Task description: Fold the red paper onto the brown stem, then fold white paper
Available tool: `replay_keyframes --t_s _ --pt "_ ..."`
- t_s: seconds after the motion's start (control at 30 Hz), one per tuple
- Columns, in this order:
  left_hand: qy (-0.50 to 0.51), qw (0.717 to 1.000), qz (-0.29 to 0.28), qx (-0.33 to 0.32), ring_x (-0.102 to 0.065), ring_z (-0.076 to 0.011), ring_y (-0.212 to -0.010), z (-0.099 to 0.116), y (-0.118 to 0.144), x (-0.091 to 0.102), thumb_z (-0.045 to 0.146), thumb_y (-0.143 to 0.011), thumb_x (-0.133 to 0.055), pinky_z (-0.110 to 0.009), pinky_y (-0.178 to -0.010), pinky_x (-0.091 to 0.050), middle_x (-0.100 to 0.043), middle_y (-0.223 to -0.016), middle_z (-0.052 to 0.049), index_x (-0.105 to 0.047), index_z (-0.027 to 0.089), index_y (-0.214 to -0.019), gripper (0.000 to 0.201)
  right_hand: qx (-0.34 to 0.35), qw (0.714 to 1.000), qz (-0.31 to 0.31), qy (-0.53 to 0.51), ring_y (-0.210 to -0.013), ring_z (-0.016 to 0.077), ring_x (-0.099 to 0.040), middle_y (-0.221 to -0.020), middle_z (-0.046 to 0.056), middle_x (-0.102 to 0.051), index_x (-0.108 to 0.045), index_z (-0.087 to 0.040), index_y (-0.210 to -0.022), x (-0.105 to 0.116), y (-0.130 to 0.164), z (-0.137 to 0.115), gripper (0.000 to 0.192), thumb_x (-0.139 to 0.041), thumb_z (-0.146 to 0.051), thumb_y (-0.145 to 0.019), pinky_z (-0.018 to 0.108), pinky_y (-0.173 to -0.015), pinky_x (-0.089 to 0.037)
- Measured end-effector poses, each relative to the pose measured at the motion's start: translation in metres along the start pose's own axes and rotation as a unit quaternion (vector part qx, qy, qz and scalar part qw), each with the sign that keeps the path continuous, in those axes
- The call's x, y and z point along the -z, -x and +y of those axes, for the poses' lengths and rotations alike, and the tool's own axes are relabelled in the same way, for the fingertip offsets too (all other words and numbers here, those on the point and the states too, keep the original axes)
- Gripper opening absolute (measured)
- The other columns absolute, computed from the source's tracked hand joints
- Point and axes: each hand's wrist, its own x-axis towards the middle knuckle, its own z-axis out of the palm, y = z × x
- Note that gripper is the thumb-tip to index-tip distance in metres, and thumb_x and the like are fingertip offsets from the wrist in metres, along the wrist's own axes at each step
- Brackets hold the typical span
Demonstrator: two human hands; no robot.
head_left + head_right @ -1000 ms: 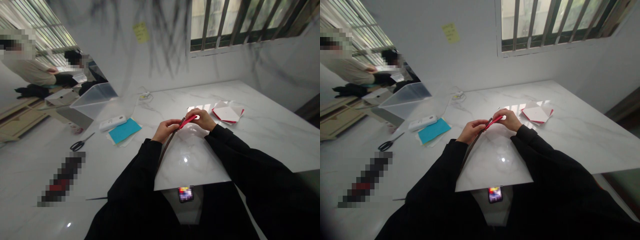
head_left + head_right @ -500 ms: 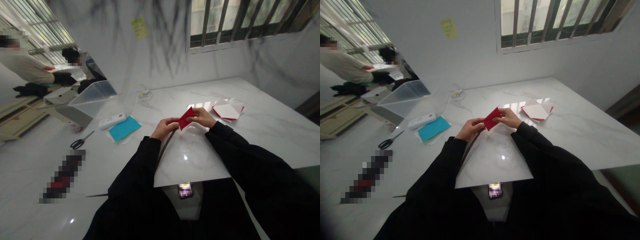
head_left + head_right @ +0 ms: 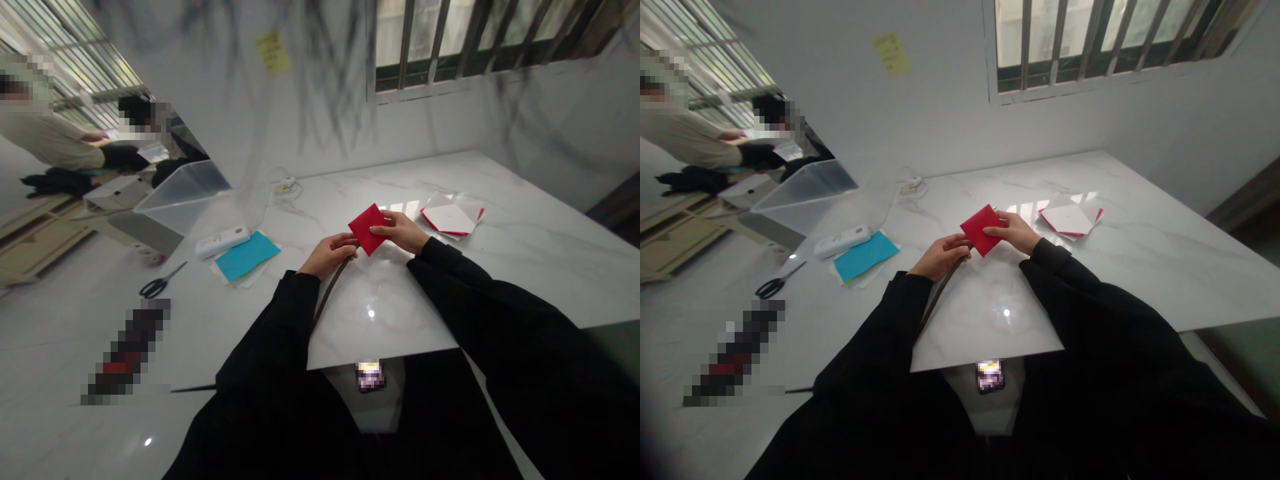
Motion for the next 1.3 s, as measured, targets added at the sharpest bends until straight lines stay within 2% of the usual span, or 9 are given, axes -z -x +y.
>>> replay_keyframes --t_s 0.3,0.5,0.57,0.7,0.83,0.97,1.07,1.13,1.3 --pt "-0.049 0.999 0.005 0.014 -0.068 -0.0176 -0.082 0.004 0.006 0.004 0.030 -0.065 -0.090 -0.035 -0.080 -0.056 -0.078 -0.113 -0.014 -0.080 0.017 -0.112 0.049 -0.020 0.998 0.035 -0.052 -0.092 0.0220 -0.074 -0.097 0.003 -0.079 -0.070 -0.022 -0.102 0.007 -0.003 0.002 0.047 -0.095 -0.025 -0.062 0.042 -0.093 -0.061" --pt "-0.048 0.998 0.040 -0.007 -0.066 -0.0158 -0.080 0.000 0.011 0.004 0.031 -0.062 -0.090 -0.033 -0.078 -0.054 -0.078 -0.109 -0.012 -0.080 0.017 -0.111 0.052 -0.014 0.999 0.045 -0.024 -0.099 0.0216 -0.071 -0.107 0.005 -0.076 -0.066 -0.024 -0.113 0.004 -0.002 0.010 0.054 -0.092 -0.038 -0.068 0.040 -0.093 -0.058" --pt "-0.035 0.997 0.063 -0.017 -0.064 -0.0146 -0.078 -0.001 0.015 0.004 0.031 -0.063 -0.090 -0.031 -0.077 -0.052 -0.078 -0.106 -0.012 -0.080 0.016 -0.111 0.052 -0.002 0.998 0.066 0.012 -0.101 0.0216 -0.070 -0.113 0.007 -0.075 -0.065 -0.025 -0.119 0.009 -0.004 0.014 0.057 -0.089 -0.047 -0.072 0.039 -0.090 -0.057" --pt "-0.003 0.992 0.119 -0.036 -0.061 -0.0112 -0.071 -0.001 0.022 0.005 0.033 -0.062 -0.089 -0.028 -0.071 -0.049 -0.077 -0.103 -0.010 -0.079 0.015 -0.109 0.052 0.022 0.972 0.185 0.141 -0.091 0.0216 -0.067 -0.103 0.008 -0.074 -0.065 -0.023 -0.119 0.016 -0.010 0.019 0.058 -0.078 -0.060 -0.077 0.038 -0.081 -0.056" --pt "0.010 0.987 0.154 -0.042 -0.060 -0.0103 -0.070 -0.001 0.023 0.006 0.035 -0.060 -0.090 -0.027 -0.070 -0.048 -0.076 -0.103 -0.010 -0.078 0.015 -0.111 0.055 0.075 0.928 0.241 0.273 -0.075 0.0204 -0.063 -0.082 0.002 -0.072 -0.067 -0.021 -0.125 0.009 -0.007 0.019 0.053 -0.070 -0.049 -0.081 0.039 -0.084 -0.053" --pt "0.008 0.987 0.156 -0.042 -0.060 -0.0104 -0.070 -0.001 0.021 0.007 0.035 -0.060 -0.090 -0.027 -0.069 -0.048 -0.076 -0.104 -0.009 -0.078 0.016 -0.112 0.057 0.088 0.921 0.184 0.332 -0.062 0.0177 -0.056 -0.065 -0.004 -0.066 -0.067 -0.021 -0.134 -0.004 0.002 0.012 0.057 -0.064 -0.028 -0.077 0.034 -0.076 -0.049" --pt "0.010 0.986 0.160 -0.043 -0.059 -0.0101 -0.069 -0.001 0.020 0.008 0.036 -0.059 -0.091 -0.026 -0.068 -0.047 -0.075 -0.102 -0.008 -0.077 0.016 -0.111 0.058 0.005 0.918 0.021 0.395 -0.055 0.0147 -0.048 -0.055 -0.003 -0.058 -0.081 -0.019 -0.090 -0.006 0.005 0.006 0.025 -0.062 -0.026 -0.076 0.030 -0.063 -0.040" --pt "0.014 0.986 0.161 -0.047 -0.059 -0.0094 -0.069 -0.002 0.019 0.009 0.035 -0.059 -0.091 -0.026 -0.067 -0.047 -0.075 -0.102 -0.008 -0.077 0.016 -0.111 0.057 -0.027 0.907 -0.049 0.418 -0.053 0.0134 -0.045 -0.053 -0.002 -0.055 -0.077 -0.018 -0.070 -0.005 0.004 0.005 0.022 -0.059 -0.027 -0.078 0.030 -0.059 -0.035" --pt "0.039 0.985 0.157 -0.053 -0.059 -0.0083 -0.070 -0.003 0.019 0.011 0.033 -0.060 -0.092 -0.024 -0.068 -0.046 -0.074 -0.102 -0.007 -0.077 0.016 -0.111 0.055 -0.009 0.897 0.021 0.442 -0.060 0.0141 -0.052 -0.058 -0.002 -0.061 -0.078 -0.018 -0.072 -0.007 0.003 0.011 0.026 -0.055 -0.025 -0.083 0.028 -0.062 -0.036"
